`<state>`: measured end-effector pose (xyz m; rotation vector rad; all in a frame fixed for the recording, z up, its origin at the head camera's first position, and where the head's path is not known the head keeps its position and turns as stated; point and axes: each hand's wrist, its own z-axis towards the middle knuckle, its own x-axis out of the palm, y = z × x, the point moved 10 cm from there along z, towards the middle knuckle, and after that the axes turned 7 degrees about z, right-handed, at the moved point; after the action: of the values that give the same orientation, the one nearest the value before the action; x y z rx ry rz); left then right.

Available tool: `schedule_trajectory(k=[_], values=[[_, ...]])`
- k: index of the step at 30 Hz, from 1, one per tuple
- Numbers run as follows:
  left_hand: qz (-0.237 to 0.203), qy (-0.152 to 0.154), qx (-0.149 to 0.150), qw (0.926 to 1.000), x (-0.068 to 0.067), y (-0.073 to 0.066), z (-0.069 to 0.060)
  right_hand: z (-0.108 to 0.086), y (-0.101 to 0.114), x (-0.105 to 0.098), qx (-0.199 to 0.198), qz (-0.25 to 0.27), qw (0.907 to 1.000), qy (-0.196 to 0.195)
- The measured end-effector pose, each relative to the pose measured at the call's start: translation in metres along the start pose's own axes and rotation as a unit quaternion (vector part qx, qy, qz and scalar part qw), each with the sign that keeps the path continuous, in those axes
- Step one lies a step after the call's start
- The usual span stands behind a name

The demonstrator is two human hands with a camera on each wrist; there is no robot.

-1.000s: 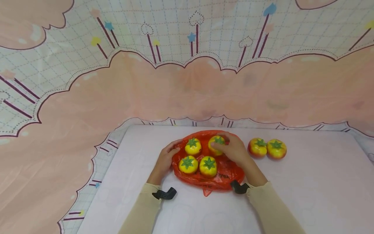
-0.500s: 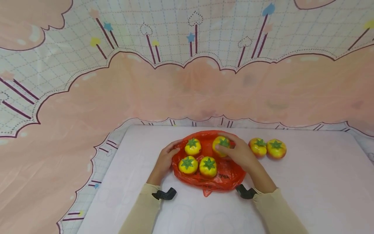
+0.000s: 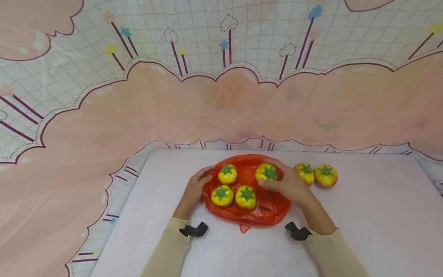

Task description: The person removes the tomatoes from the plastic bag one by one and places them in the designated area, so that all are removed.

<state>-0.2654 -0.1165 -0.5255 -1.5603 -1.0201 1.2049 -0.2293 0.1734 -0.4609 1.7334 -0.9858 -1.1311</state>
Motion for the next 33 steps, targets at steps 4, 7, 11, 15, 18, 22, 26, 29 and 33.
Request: schedule_trajectory(k=[4,7,11,15,18,22,26,29,33], values=[[0.002,-0.001,0.003,1.0000,0.000,-0.001,0.000,-0.003,-0.003,-0.003,0.002,0.024,0.9997,0.001],[0.000,0.001,0.002,1.0000,0.000,0.000,0.000,-0.004,-0.003,-0.006,0.002,0.037,0.9993,-0.001],[-0.003,0.001,-0.002,1.0000,0.001,0.001,0.001,-0.008,-0.004,-0.012,0.010,0.024,0.9995,-0.016],[-0.005,-0.003,-0.004,1.0000,0.001,0.000,0.000,-0.011,-0.004,-0.018,0.013,-0.001,0.9996,-0.026],[-0.006,-0.005,-0.004,1.0000,0.001,0.000,0.001,-0.013,-0.004,-0.022,0.003,-0.013,0.9995,-0.027],[-0.003,-0.004,0.000,1.0000,0.001,-0.001,0.001,-0.016,-0.005,-0.026,-0.007,-0.021,0.9994,-0.027],[0.003,-0.003,0.006,1.0000,0.000,-0.002,0.001,-0.018,-0.008,-0.030,-0.009,-0.011,0.9994,-0.032],[0.001,-0.001,0.007,1.0000,0.001,-0.003,0.001,-0.020,-0.010,-0.033,-0.009,0.000,0.9992,-0.038],[0.003,0.001,0.005,1.0000,0.001,-0.002,0.000,-0.022,-0.014,-0.038,-0.005,0.004,0.9989,-0.046]])
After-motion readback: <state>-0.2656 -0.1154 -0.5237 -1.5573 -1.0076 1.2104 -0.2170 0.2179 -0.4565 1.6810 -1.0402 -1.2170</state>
